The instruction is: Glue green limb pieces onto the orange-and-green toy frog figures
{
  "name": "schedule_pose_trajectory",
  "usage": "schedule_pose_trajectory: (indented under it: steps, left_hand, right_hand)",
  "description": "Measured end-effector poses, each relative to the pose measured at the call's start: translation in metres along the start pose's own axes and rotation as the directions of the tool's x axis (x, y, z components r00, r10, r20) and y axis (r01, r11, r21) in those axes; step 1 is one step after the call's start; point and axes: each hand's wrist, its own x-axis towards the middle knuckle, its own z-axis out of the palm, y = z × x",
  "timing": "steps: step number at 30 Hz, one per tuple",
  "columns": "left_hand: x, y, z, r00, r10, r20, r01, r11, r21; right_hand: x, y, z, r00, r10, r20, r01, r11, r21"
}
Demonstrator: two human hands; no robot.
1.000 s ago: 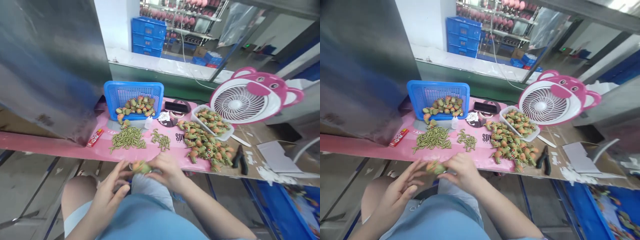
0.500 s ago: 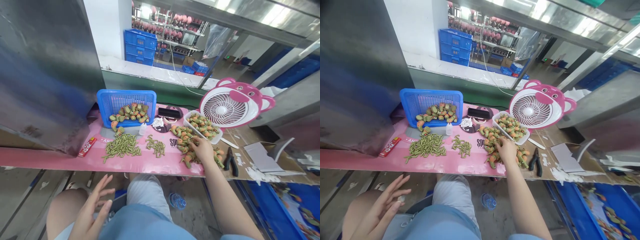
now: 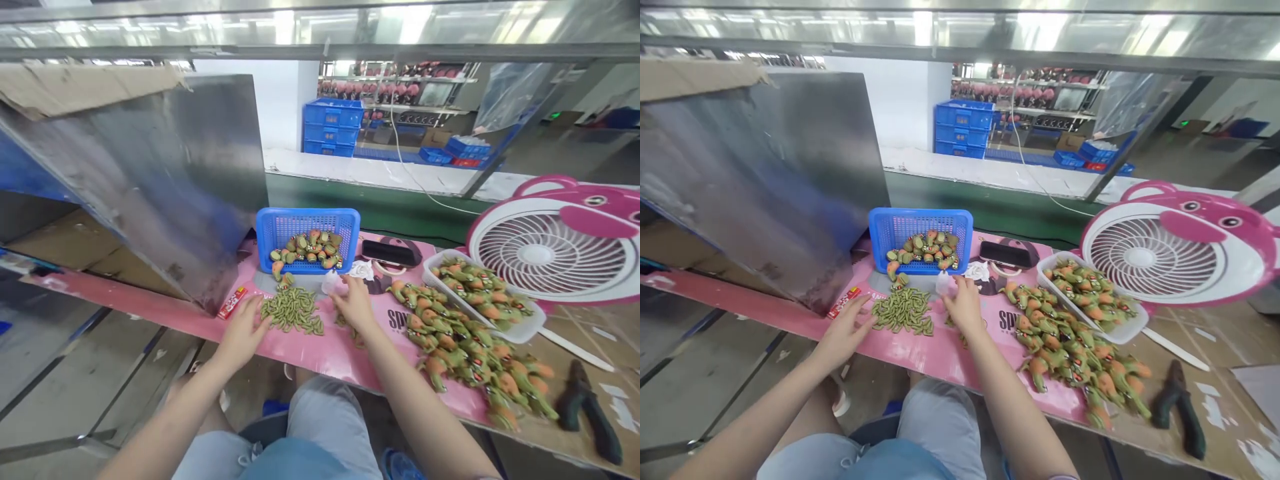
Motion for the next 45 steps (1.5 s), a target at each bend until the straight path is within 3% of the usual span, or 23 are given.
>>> schedule_pose_trajectory:
  steps: [6,12,19,23,27,32,35,38,40,42,45]
  left_hand:
    - [0.076,0.0,0.012,0.993,-0.115,-0.017,0.116,0.98,0.162]
    - [0.103,0.006,0.025,0.961,-0.273,-0.029,0.272,0.931,0.244]
    - [0.104,0.011,0.03,0.947,-0.318,-0.045,0.318,0.907,0.278]
    - [0.098,0.012,0.019,0.96,-0.276,-0.038,0.274,0.91,0.311]
    - [0.07,0.006,-0.005,0.978,-0.198,-0.064,0.207,0.896,0.394]
    - [0.03,-0.01,-0.02,0.949,-0.313,-0.036,0.285,0.803,0.524]
    - [0.033,-0.012,-0.015,0.936,-0.351,-0.036,0.318,0.795,0.516]
    - [0.042,-0.009,-0.014,0.933,-0.358,-0.045,0.34,0.828,0.446]
    - [0.036,-0.007,-0.018,0.931,-0.36,-0.054,0.354,0.86,0.368]
    - [0.013,-0.011,-0.024,0.93,-0.36,-0.074,0.366,0.892,0.264]
    - [-0.048,-0.025,-0.025,0.902,-0.403,-0.157,0.415,0.908,0.051]
  right_hand:
    - [0.016,-0.001,0.012,0.996,0.02,0.089,-0.019,1.0,-0.013]
    - [0.012,-0.004,0.001,0.995,0.025,0.093,-0.028,0.999,0.029]
    - [0.007,-0.008,-0.008,0.993,0.075,0.091,-0.083,0.993,0.089]
    - [0.004,-0.009,-0.015,0.99,0.1,0.1,-0.115,0.982,0.149]
    - [-0.008,-0.008,-0.034,0.987,0.117,0.109,-0.14,0.961,0.238]
    - [-0.032,-0.037,-0.053,0.974,0.008,0.224,-0.096,0.92,0.381]
    - [-0.054,-0.069,-0.046,0.926,-0.163,0.342,-0.043,0.851,0.524]
    - [-0.088,-0.092,-0.027,0.798,-0.293,0.526,-0.134,0.766,0.629]
    - [-0.115,-0.096,-0.01,0.709,-0.32,0.628,-0.215,0.75,0.626]
    - [-0.141,-0.091,0.006,0.659,-0.296,0.691,-0.274,0.761,0.588]
    - [-0.17,-0.074,0.031,0.608,-0.196,0.769,-0.365,0.791,0.491]
